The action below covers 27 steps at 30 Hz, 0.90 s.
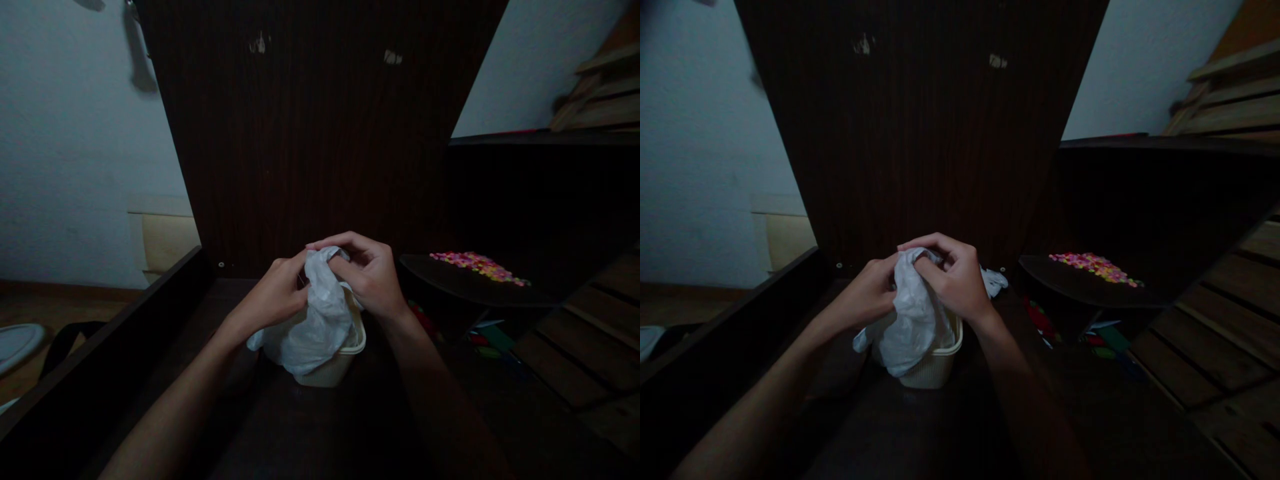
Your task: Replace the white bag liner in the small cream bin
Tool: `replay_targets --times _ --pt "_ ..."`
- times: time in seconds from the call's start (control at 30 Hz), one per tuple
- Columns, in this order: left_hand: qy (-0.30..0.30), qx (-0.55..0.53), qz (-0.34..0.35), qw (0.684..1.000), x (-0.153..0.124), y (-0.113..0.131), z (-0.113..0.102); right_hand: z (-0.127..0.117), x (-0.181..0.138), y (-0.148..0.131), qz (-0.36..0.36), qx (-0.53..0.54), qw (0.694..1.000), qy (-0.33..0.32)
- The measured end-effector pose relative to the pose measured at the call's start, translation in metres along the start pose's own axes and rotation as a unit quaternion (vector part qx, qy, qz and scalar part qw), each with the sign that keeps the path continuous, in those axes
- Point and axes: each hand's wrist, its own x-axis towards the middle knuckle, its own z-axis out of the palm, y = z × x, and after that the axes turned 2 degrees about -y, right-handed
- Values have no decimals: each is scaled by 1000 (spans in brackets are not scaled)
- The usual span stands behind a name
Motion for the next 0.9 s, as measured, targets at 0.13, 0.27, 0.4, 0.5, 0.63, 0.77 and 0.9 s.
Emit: replay_targets --times 0.13,0.27,0.4,0.5,0.63,0.77,0.9 --pt "188 5 12 982 6 2 -18 -4 1 -13 1 -21 999 -32" --pt "337 -61 86 936 6 -2 -27 -10 -1 -14 147 -137 975 -99" --pt "265 -129 109 949 6 -8 -13 2 1 -3 164 -24 976 -138" --pt "199 -68 126 969 6 -9 3 15 4 2 179 125 974 -62" --pt "118 65 163 977 8 -12 5 17 7 1 192 184 964 -10" --pt "152 131 207 957 8 -15 -5 4 10 2 194 171 966 1" --pt "336 127 207 910 6 -12 -5 12 10 5 196 170 965 39"
